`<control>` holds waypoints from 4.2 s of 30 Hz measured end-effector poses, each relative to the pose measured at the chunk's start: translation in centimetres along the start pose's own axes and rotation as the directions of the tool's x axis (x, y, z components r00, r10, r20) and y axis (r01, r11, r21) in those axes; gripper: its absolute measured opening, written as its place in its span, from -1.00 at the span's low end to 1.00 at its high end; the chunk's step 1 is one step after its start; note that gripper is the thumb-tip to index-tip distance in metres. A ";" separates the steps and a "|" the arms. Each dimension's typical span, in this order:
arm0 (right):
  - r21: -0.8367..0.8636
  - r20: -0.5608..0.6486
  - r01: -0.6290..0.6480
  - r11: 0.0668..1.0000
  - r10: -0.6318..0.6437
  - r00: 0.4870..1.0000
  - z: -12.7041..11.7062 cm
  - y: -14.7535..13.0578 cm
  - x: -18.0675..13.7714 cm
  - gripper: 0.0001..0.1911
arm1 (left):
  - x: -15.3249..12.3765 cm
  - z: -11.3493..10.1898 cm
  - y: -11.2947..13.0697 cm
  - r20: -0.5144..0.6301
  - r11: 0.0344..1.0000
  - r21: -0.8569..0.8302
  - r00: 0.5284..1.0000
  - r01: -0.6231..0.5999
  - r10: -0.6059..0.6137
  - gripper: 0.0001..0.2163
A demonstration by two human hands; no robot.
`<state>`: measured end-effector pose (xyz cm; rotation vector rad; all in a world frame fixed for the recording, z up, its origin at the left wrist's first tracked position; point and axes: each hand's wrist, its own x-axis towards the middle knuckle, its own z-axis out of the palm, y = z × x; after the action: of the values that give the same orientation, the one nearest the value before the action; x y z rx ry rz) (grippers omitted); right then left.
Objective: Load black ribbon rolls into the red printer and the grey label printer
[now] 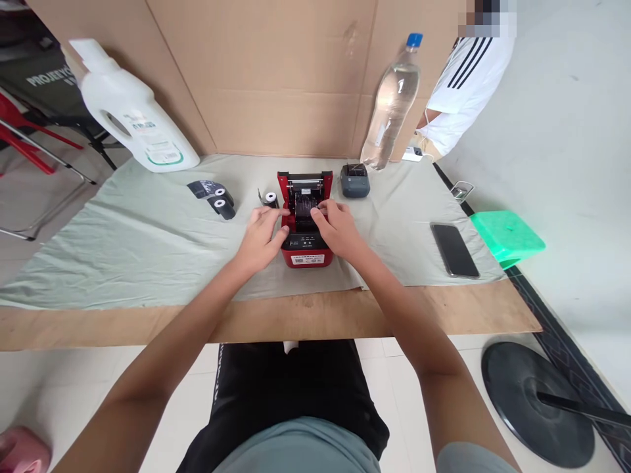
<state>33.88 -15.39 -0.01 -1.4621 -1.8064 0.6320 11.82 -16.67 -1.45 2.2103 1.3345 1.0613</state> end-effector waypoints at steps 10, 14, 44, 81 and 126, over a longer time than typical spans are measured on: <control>0.263 -0.090 0.069 0.962 -0.046 0.995 -1.0 -0.1 0.3 -0.79 | 0.5 0.9 -0.7 -0.023 0.986 -0.113 0.993 -0.120 0.118 -0.90; 0.006 0.060 0.175 0.985 -0.175 0.983 -1.7 0.0 2.3 -0.80 | -1.6 1.8 -1.6 -0.122 0.968 -0.102 0.968 -0.230 0.217 -0.85; -0.400 0.092 0.519 0.756 -0.530 0.843 6.3 -12.5 -3.7 -0.60 | 0.8 -9.5 -5.1 -0.326 0.950 -0.284 0.919 0.130 -0.223 -0.74; 0.173 -0.209 0.478 0.861 -0.442 0.872 2.1 -13.1 -1.3 -0.86 | 2.3 -9.4 -4.3 -0.343 0.981 0.191 0.939 0.037 0.032 -0.72; -0.464 0.495 0.322 0.825 -0.060 0.867 -4.3 -7.3 3.1 -0.88 | 2.3 -2.0 1.8 0.056 0.978 0.091 0.981 -0.188 0.184 -0.78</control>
<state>32.41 -14.35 8.85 -1.5181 -2.6409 0.3992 12.04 -15.73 1.94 2.4554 1.2010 1.0206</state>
